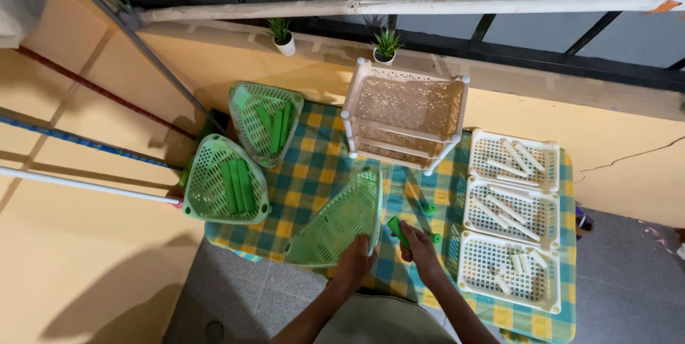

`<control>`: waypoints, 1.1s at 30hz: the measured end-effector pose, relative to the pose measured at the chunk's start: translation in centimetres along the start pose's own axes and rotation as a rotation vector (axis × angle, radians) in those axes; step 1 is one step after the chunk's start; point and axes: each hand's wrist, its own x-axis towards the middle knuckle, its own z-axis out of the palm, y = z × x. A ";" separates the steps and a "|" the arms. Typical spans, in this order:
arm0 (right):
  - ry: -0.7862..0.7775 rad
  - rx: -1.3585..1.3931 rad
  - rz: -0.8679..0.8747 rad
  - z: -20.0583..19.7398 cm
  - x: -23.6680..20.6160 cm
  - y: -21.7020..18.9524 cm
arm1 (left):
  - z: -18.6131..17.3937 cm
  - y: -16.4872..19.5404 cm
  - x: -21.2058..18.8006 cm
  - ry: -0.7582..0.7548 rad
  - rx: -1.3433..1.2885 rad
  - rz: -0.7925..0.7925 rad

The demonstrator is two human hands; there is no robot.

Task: The person takes apart a small tiered plastic storage rack on a table, separating its perforated shelves from the white tube frame, then fits the shelves back onto the frame and sets the reassembled rack upright on the table.

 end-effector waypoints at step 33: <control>-0.162 -0.758 -0.183 8.4 3.3 13.0 | -2.2 -7.4 -5.5 -0.603 0.356 0.006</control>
